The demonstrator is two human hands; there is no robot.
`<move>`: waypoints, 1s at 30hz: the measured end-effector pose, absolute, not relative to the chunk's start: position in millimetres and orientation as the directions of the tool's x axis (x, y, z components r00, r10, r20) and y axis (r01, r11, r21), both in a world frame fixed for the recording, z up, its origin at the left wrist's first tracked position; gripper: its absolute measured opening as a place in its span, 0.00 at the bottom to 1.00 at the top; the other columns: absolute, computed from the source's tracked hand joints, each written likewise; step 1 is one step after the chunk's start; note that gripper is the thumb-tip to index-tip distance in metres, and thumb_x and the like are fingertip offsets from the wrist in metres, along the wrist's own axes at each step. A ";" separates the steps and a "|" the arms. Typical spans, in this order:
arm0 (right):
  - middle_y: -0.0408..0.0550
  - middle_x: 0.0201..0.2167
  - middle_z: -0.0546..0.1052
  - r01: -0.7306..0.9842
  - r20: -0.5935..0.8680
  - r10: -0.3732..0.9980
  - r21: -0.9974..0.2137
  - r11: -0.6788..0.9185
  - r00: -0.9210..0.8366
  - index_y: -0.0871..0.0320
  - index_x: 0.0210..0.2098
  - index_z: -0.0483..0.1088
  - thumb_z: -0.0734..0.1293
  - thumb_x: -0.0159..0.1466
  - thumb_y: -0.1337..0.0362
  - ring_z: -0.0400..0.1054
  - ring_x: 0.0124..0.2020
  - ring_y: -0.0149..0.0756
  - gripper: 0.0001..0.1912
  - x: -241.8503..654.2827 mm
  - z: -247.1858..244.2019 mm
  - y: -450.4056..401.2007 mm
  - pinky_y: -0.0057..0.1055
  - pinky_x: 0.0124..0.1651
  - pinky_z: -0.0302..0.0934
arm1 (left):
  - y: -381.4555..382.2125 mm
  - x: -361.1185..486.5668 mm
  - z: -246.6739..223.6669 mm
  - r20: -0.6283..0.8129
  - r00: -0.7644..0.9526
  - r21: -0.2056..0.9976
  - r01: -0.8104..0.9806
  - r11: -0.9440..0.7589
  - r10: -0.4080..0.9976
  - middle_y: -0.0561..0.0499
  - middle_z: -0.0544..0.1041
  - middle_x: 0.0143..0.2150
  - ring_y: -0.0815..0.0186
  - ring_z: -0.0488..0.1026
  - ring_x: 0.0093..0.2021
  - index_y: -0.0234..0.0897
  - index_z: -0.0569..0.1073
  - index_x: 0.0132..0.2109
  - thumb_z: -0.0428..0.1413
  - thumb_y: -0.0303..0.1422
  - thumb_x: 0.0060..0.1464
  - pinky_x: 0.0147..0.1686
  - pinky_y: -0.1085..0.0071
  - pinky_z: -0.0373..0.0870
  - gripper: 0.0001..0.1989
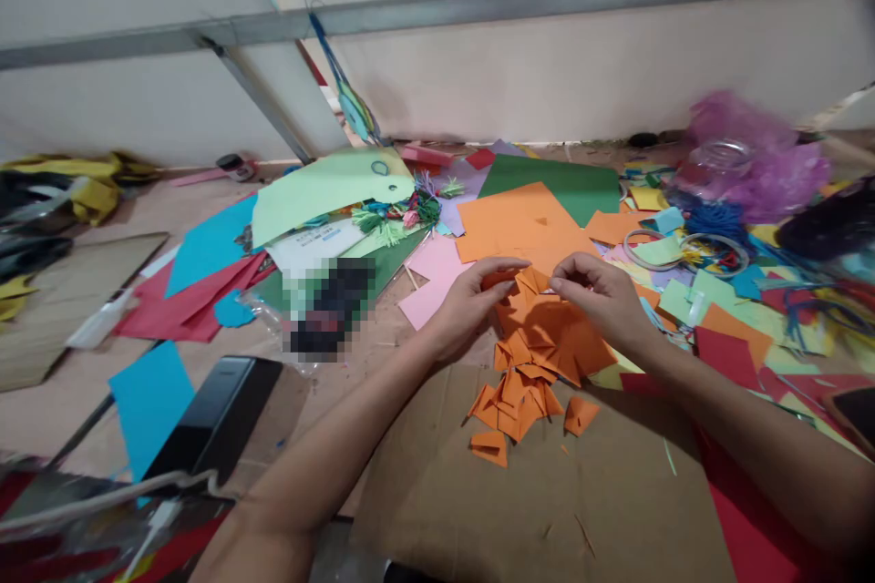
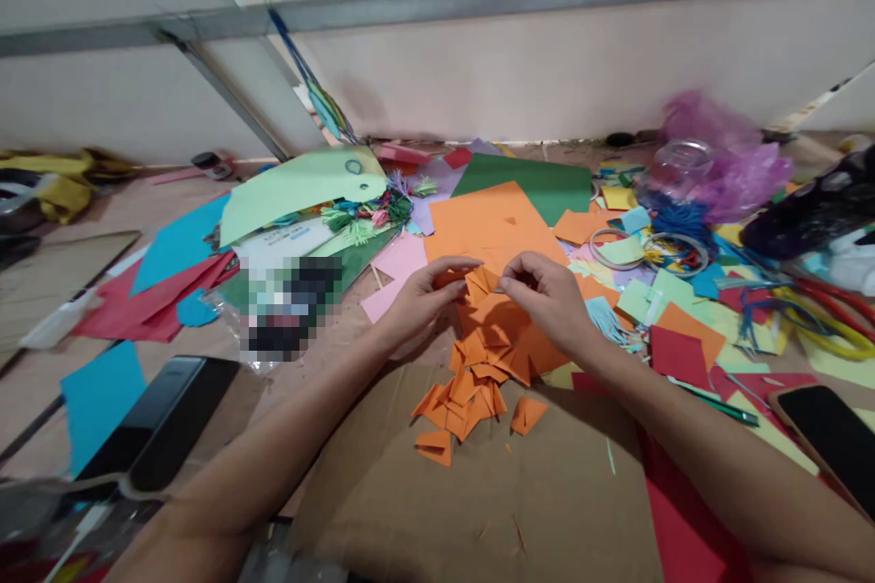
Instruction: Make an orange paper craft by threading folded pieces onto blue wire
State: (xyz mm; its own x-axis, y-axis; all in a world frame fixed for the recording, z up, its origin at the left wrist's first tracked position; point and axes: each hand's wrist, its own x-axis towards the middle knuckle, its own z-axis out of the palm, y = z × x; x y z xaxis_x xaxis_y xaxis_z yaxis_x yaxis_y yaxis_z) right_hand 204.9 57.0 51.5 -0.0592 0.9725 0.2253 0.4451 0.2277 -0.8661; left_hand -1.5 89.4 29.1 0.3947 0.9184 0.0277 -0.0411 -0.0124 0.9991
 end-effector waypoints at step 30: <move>0.46 0.32 0.77 0.157 0.221 0.975 -0.963 0.220 -0.009 0.56 0.34 0.71 0.70 0.62 0.56 0.73 0.35 0.37 0.10 199.7 41.1 56.8 0.35 0.40 0.68 | 76.0 12.7 29.0 -0.117 0.347 0.949 -0.238 0.208 0.930 0.51 0.76 0.39 0.69 0.73 0.36 0.38 0.75 0.44 0.69 0.39 0.48 0.35 0.73 0.72 0.19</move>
